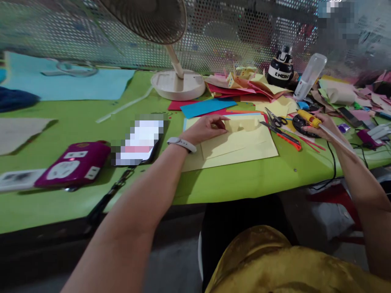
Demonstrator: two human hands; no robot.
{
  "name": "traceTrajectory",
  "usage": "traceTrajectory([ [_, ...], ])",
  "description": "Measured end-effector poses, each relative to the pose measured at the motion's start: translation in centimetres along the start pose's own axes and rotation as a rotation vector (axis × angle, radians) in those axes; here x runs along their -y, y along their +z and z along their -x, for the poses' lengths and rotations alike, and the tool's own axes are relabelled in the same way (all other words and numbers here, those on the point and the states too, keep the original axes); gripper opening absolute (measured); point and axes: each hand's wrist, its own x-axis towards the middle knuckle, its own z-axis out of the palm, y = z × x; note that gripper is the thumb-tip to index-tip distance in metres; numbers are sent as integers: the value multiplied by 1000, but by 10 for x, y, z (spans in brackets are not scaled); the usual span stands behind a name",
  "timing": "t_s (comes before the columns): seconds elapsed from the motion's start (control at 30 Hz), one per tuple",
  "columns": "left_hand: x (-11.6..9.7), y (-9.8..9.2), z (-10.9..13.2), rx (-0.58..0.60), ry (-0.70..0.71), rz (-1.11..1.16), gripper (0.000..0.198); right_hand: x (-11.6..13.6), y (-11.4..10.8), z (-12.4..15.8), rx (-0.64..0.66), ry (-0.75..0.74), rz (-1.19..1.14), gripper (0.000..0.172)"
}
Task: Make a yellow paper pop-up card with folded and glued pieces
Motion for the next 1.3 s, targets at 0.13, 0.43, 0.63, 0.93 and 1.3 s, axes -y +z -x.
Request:
traceTrajectory([
  [0.13,1,0,0,5,-1,-3,48,-16,7,4,23,74,-24,52],
  [0.43,5,-1,0,6,6,-1,53,-28,7,7,96,-10,67,29],
  [0.63,4,-2,-1,24,-4,12,54,-29,-1,2,202,-35,18,30],
  [0.93,6,-2,-1,30,-8,23,50,-17,-9,-9,240,-55,240,23],
  [1.3,3,-3,0,33,-18,25,52,73,66,-52,211,-14,215,20],
])
